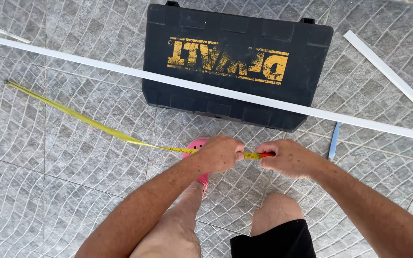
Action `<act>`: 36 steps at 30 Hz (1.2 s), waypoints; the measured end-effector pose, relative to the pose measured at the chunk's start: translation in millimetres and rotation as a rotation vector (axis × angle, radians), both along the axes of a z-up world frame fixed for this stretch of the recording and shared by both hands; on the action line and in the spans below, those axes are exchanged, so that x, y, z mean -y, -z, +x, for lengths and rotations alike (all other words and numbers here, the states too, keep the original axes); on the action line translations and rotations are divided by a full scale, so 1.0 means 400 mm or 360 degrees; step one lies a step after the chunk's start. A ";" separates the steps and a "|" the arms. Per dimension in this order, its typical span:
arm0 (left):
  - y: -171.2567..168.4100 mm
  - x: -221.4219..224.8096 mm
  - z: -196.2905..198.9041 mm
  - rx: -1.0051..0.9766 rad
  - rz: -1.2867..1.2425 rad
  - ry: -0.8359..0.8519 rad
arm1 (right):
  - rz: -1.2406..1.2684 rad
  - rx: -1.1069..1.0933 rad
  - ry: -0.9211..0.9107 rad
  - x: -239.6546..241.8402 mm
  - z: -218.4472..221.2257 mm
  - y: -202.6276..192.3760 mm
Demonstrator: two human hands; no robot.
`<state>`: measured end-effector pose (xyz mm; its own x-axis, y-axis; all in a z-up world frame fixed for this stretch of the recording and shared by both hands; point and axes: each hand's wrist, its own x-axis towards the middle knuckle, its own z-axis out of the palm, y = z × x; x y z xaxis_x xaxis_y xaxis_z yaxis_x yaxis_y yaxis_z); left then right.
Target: Measuring window dimensions and cutting plastic strips to size using a tape measure and a utility knife
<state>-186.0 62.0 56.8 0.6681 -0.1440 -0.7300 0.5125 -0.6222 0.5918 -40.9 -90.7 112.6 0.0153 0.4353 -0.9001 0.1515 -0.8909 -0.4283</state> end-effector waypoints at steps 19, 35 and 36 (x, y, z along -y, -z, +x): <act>0.054 -0.094 -0.053 -0.0160 0.0117 0.0004 | -0.0197 0.0351 -0.0113 0.071 0.084 0.071; 0.063 -0.066 -0.040 -0.0122 0.0126 -0.0050 | -0.0214 0.0427 -0.0074 0.069 0.051 0.003; 0.056 -0.058 -0.022 -0.0054 0.0103 -0.0045 | -0.0182 0.0379 -0.0063 0.046 0.043 -0.017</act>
<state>-194.9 85.4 34.4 0.6459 -0.0772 -0.7595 0.5495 -0.6436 0.5327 -23.6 -109.0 119.2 0.2176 0.3355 -0.9165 0.2715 -0.9228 -0.2734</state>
